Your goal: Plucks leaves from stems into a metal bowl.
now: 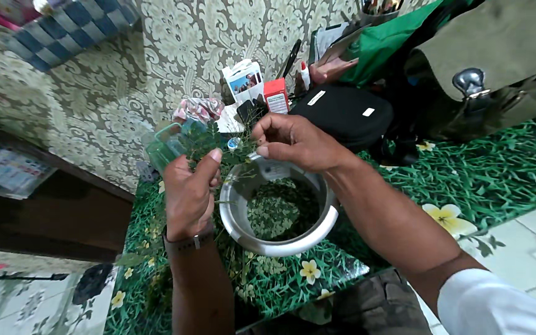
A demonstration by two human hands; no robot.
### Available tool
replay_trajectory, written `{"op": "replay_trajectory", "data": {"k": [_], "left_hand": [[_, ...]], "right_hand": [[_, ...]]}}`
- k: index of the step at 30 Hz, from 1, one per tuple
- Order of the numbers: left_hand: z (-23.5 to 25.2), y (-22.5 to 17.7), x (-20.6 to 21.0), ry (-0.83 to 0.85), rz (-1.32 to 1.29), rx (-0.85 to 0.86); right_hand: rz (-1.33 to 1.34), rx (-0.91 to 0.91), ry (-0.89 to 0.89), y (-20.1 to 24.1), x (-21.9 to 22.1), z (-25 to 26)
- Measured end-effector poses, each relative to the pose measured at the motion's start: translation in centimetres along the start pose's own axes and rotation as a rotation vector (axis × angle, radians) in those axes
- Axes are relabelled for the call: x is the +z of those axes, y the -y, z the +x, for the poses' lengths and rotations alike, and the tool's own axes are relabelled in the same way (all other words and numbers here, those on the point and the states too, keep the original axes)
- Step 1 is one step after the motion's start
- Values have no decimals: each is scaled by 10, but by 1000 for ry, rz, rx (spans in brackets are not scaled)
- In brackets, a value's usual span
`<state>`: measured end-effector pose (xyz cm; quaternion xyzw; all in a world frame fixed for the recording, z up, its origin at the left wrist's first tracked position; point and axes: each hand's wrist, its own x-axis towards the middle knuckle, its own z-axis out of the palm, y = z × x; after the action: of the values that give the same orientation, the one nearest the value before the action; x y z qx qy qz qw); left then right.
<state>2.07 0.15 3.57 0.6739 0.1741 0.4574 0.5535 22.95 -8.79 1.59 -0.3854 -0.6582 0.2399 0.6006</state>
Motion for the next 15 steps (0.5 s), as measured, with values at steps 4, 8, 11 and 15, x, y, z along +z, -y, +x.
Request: {"op": "replay_trajectory", "data": {"k": [4, 8, 11, 15], "left_hand": [[0, 2, 3, 36, -23, 11], [-1, -1, 1, 6, 1, -10], [-1, -1, -1, -9, 3, -1], [-1, 2, 1, 23, 9, 8]], "right_hand": [[22, 35, -28, -1, 7, 0], [44, 50, -25, -2, 3, 0], [52, 10, -29, -3, -3, 2], [26, -40, -9, 0, -1, -1]]}}
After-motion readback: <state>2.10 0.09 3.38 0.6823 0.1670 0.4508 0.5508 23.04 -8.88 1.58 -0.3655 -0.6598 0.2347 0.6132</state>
